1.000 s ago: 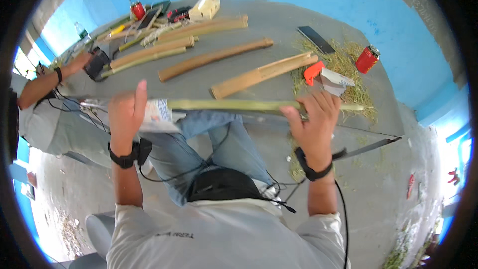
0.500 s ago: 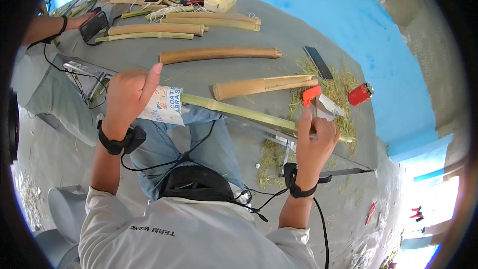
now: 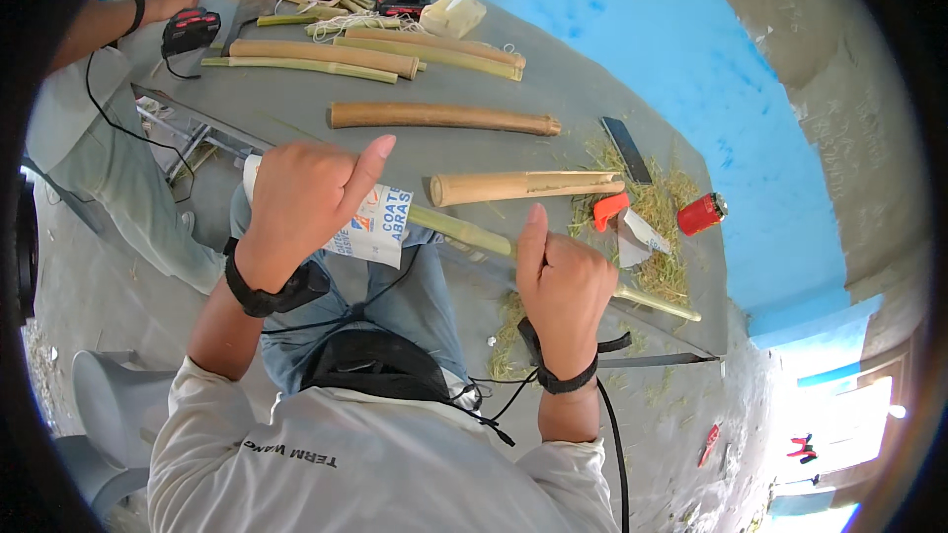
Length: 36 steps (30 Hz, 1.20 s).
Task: The recorder is using a piece of sandpaper to smooth the surface of a bamboo stick.
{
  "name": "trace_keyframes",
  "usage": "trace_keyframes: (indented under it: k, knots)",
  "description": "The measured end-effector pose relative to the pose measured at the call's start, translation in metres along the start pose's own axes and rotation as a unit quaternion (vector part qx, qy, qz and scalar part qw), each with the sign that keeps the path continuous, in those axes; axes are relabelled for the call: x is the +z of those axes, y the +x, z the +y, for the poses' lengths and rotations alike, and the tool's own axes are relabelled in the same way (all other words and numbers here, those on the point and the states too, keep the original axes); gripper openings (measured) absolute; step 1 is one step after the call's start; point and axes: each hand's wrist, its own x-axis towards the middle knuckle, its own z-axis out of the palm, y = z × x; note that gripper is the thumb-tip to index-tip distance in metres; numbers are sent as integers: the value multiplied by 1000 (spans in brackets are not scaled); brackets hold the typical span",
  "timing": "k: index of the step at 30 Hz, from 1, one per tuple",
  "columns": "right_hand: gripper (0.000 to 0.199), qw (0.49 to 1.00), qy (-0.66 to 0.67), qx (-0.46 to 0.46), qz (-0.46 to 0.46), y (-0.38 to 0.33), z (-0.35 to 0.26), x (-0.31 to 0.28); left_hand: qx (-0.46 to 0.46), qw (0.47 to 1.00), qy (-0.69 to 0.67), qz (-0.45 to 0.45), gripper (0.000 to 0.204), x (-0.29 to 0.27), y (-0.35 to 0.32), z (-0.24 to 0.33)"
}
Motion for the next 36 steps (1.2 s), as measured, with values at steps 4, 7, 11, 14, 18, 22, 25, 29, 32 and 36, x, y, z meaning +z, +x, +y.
trace_keyframes:
  k: [4, 7, 11, 14, 18, 22, 25, 29, 32, 36]
  knots:
    - [54, 998, 23, -50, 20, -1, -4, 16, 57, 998, 9, -15, 59, 13, -5, 18]
    - [54, 999, 32, -10, -27, 1, -4, 13, 35, 996, 22, -79, 57, 9, -3, 17]
    - [56, 998, 22, 54, -12, -6, 22, 2, 56, 992, 64, -88, 34, -3, -5, -36]
    - [56, 997, 13, 67, 24, -7, 12, 1, 28, 994, 97, -40, 27, -10, -1, -36]
    - [55, 995, 44, 81, 26, -6, 16, 0, 42, 996, 69, 41, 39, -27, 12, -25]
    - [52, 997, 54, 59, 3, -1, 12, -3, 87, 996, 24, -21, 53, -31, 10, -32]
    - [53, 998, 51, 41, 21, 7, -1, -4, 45, 999, 9, -14, 58, -41, 9, -32]
    - [55, 995, 76, 55, 33, 18, -3, -2, 23, 999, 25, 12, 59, -49, 21, -38]
    - [54, 994, 87, 40, 57, 36, -11, 0, 11, 998, 54, 24, 60, -64, 28, -48]
    - [50, 993, 83, 6, 87, 65, -34, 0, -44, 995, 60, 66, 62, -95, 36, -64]
